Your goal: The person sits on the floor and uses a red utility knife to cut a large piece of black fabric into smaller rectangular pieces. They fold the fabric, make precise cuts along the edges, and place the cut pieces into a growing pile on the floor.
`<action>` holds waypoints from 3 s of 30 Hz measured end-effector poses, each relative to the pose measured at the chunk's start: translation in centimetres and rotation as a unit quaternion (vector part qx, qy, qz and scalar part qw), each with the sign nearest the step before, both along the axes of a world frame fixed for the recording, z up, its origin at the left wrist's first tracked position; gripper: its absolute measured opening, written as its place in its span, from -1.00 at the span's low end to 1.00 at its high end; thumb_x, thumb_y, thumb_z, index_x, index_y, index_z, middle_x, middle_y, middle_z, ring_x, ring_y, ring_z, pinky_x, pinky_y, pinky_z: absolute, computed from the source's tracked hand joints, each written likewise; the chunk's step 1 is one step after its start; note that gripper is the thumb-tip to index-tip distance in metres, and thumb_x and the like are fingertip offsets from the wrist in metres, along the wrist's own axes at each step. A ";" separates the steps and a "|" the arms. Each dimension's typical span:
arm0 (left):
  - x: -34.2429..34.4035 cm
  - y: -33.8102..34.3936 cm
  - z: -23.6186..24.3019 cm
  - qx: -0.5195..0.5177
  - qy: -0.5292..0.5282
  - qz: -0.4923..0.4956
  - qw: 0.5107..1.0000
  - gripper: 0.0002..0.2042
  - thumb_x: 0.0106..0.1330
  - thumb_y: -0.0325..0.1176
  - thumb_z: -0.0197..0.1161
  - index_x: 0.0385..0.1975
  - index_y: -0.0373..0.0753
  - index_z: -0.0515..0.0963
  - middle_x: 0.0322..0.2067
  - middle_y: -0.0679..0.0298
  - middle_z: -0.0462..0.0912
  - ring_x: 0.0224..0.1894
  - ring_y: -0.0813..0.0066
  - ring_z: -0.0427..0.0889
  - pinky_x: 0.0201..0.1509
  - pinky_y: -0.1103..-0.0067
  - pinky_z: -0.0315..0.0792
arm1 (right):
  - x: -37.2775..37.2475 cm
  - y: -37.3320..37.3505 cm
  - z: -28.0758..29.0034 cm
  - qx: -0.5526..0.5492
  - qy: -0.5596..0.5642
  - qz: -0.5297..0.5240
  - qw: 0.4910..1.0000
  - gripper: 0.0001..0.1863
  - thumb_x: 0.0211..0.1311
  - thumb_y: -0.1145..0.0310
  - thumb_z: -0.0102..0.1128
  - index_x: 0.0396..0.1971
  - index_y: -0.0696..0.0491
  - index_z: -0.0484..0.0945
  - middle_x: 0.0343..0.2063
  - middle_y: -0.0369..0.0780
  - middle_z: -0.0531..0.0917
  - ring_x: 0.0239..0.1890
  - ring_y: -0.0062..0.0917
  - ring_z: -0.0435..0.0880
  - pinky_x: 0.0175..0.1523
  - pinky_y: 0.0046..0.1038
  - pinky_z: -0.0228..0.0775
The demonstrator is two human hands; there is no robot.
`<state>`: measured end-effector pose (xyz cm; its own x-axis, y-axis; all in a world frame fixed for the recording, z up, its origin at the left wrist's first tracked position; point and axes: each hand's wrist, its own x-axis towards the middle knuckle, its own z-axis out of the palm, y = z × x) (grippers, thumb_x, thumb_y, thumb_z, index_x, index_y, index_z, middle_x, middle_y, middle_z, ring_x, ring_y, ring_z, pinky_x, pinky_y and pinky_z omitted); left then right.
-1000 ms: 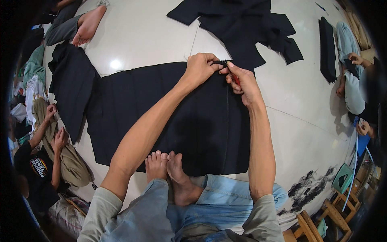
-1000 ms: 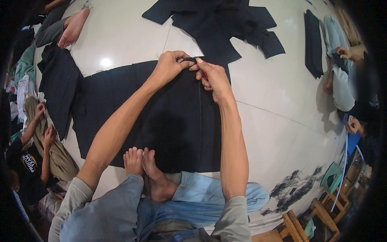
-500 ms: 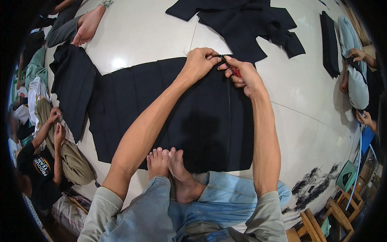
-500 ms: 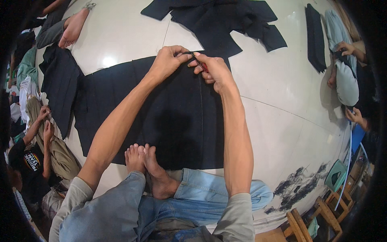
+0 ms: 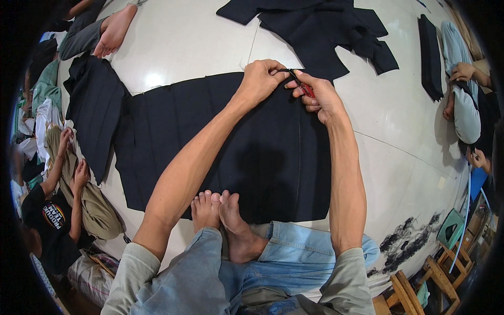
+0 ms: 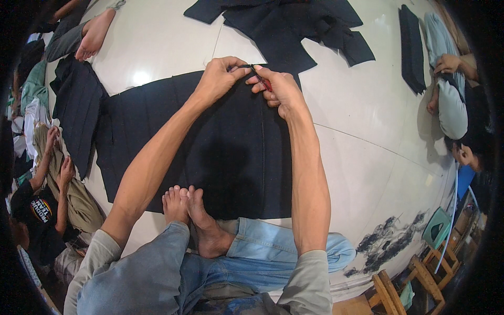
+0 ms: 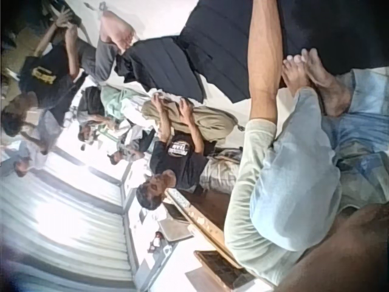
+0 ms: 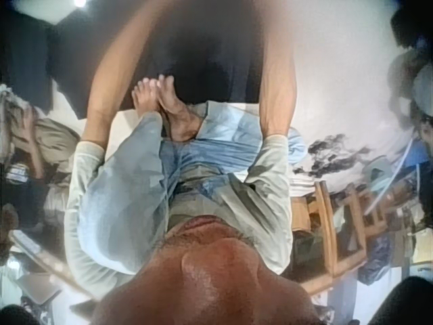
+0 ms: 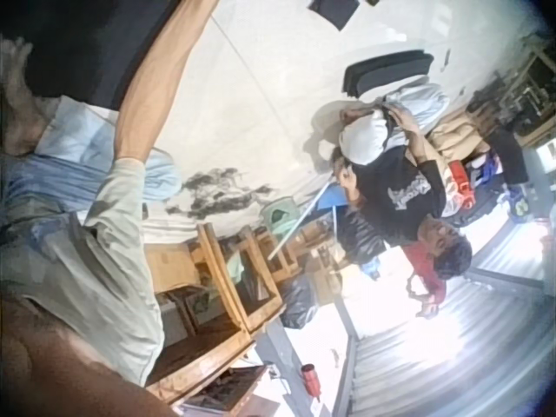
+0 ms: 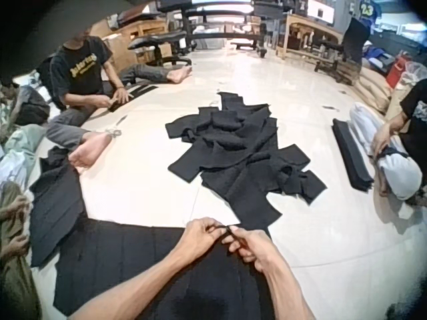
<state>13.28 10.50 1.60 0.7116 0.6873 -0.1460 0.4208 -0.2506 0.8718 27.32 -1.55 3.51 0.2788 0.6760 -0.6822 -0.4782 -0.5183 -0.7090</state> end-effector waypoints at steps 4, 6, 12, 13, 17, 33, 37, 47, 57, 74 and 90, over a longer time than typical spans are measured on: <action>-0.1 -0.2 -0.2 0.016 -0.009 0.000 1.000 -0.73 0.29 -0.28 0.36 -0.19 -0.38 0.71 -0.49 0.24 0.63 -0.43 0.53 0.50 -0.31 0.52 0.39 | -0.3 0.2 -0.1 0.005 -0.035 -0.002 0.999 -0.64 0.38 0.12 0.20 -0.36 0.15 0.70 -0.64 -0.35 0.63 -0.77 -0.84 0.13 -0.65 -0.67 -0.19; -0.1 -0.3 -0.3 0.009 -0.018 -0.002 1.000 -0.74 0.29 -0.30 0.35 -0.18 -0.38 0.71 -0.44 0.22 0.65 -0.39 0.51 0.53 -0.25 0.53 0.41 | -0.4 0.3 -0.2 0.004 -0.043 -0.006 0.999 -0.65 0.37 0.12 0.21 -0.37 0.14 0.70 -0.63 -0.34 0.64 -0.77 -0.84 0.14 -0.64 -0.67 -0.19; -0.3 -0.3 -0.6 0.017 -0.027 -0.012 0.999 -0.76 0.30 -0.34 0.33 -0.16 -0.38 0.71 -0.32 0.16 0.70 -0.28 0.44 0.60 -0.12 0.51 0.44 | -0.4 0.6 -0.1 -0.011 -0.037 -0.009 0.999 -0.67 0.33 0.13 0.25 -0.45 0.09 0.69 -0.65 -0.36 0.64 -0.76 -0.83 0.15 -0.64 -0.66 -0.17; -0.3 -0.3 -0.7 0.017 -0.029 -0.015 0.999 -0.76 0.30 -0.35 0.33 -0.16 -0.38 0.71 -0.31 0.15 0.71 -0.27 0.43 0.61 -0.11 0.50 0.45 | -0.4 0.6 0.0 -0.017 -0.052 -0.007 0.998 -0.67 0.33 0.13 0.25 -0.46 0.09 0.69 -0.65 -0.36 0.64 -0.76 -0.83 0.15 -0.63 -0.66 -0.17; -0.4 -0.2 -0.5 0.032 -0.006 -0.037 0.999 -0.76 0.29 -0.35 0.35 -0.16 -0.38 0.71 -0.27 0.16 0.72 -0.23 0.40 0.63 -0.06 0.48 0.46 | -0.5 0.7 0.0 -0.030 -0.071 0.009 0.997 -0.67 0.36 0.12 0.22 -0.40 0.10 0.67 -0.67 -0.42 0.57 -0.80 -0.87 0.10 -0.70 -0.70 -0.21; -0.5 0.1 0.3 -0.039 -0.009 -0.001 0.999 -0.73 0.37 -0.29 0.29 -0.10 -0.37 0.68 -0.22 0.07 0.76 -0.14 0.37 0.68 0.05 0.47 0.47 | -2.0 -0.9 0.3 0.063 -0.009 -0.030 0.998 -0.58 0.47 0.09 0.10 -0.33 0.17 0.68 -0.69 -0.46 0.42 -0.75 -0.84 0.16 -0.65 -0.69 -0.14; -0.5 0.1 0.3 -0.026 -0.005 -0.007 1.000 -0.72 0.37 -0.27 0.29 -0.11 -0.39 0.68 -0.20 0.04 0.76 -0.14 0.34 0.69 0.05 0.46 0.48 | -2.1 -0.8 0.3 0.033 -0.012 -0.044 0.998 -0.58 0.46 0.09 0.10 -0.30 0.19 0.68 -0.69 -0.44 0.43 -0.76 -0.83 0.15 -0.66 -0.69 -0.15; -0.7 0.0 0.3 0.019 -0.017 -0.010 1.000 -0.72 0.36 -0.25 0.31 -0.13 -0.36 0.70 -0.19 0.04 0.76 -0.15 0.28 0.71 0.03 0.42 0.50 | -1.7 -0.6 0.2 0.011 -0.012 -0.039 0.999 -0.58 0.41 0.09 0.16 -0.35 0.19 0.69 -0.70 -0.41 0.49 -0.77 -0.84 0.17 -0.66 -0.69 -0.15; -0.6 0.2 0.2 -0.012 -0.011 -0.014 1.000 -0.73 0.40 -0.31 0.27 -0.10 -0.41 0.67 -0.22 0.07 0.75 -0.17 0.36 0.67 0.01 0.46 0.50 | -1.2 0.2 0.1 0.015 -0.037 -0.015 0.999 -0.61 0.36 0.08 0.21 -0.39 0.14 0.70 -0.71 -0.42 0.50 -0.76 -0.84 0.14 -0.65 -0.69 -0.16; -1.0 0.0 0.1 -0.040 -0.036 -0.004 0.999 -0.75 0.40 -0.30 0.27 -0.12 -0.35 0.68 -0.23 0.20 0.73 -0.16 0.47 0.63 0.03 0.51 0.45 | -1.1 -0.2 -0.7 0.082 0.014 -0.176 0.981 -0.58 0.41 0.01 0.19 -0.34 0.13 0.62 -0.72 -0.50 0.31 -0.76 -0.83 0.09 -0.65 -0.67 -0.14; -1.0 -0.1 -0.2 -0.015 -0.047 -0.008 0.999 -0.74 0.40 -0.29 0.27 -0.09 -0.36 0.67 -0.19 0.16 0.72 -0.09 0.38 0.64 0.09 0.48 0.44 | -3.1 -0.9 -0.6 0.076 -0.127 -0.076 0.986 -0.48 0.52 -0.05 0.00 -0.26 0.15 0.65 -0.68 -0.50 0.33 -0.74 -0.87 0.11 -0.65 -0.70 -0.14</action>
